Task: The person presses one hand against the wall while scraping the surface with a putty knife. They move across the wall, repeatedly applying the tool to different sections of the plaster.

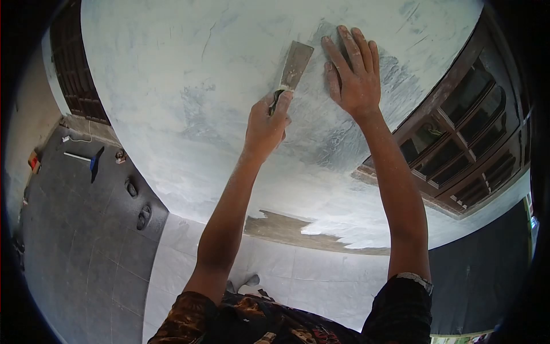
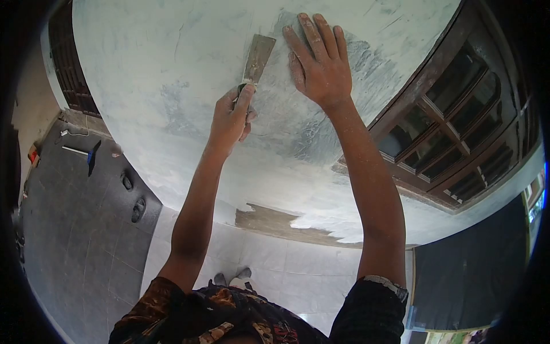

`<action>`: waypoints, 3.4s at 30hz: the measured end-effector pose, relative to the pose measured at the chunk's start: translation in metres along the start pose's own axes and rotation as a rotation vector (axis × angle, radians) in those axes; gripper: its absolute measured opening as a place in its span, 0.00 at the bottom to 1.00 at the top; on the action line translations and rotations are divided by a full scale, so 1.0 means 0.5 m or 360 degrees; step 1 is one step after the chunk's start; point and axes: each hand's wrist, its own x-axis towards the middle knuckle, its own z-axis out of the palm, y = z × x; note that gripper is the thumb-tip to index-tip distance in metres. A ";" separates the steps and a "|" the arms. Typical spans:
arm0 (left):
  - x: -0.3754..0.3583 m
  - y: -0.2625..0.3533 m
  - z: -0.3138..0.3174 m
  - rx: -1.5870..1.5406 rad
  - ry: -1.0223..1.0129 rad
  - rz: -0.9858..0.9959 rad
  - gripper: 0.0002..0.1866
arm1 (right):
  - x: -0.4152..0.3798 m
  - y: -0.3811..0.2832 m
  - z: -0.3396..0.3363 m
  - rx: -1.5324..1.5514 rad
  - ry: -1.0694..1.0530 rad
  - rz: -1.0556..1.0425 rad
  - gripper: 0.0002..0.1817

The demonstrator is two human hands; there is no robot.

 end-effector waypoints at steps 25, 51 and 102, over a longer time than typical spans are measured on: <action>-0.018 -0.009 -0.010 -0.0082 -0.0012 -0.0127 0.18 | 0.003 -0.004 -0.005 -0.0001 -0.0012 0.0013 0.26; 0.015 0.010 -0.005 -0.0067 0.0008 0.0000 0.19 | -0.002 -0.005 -0.006 -0.0010 -0.0041 0.0030 0.26; 0.004 -0.010 -0.016 0.0014 -0.0033 -0.0147 0.20 | 0.004 -0.006 -0.010 -0.0001 -0.0047 0.0059 0.26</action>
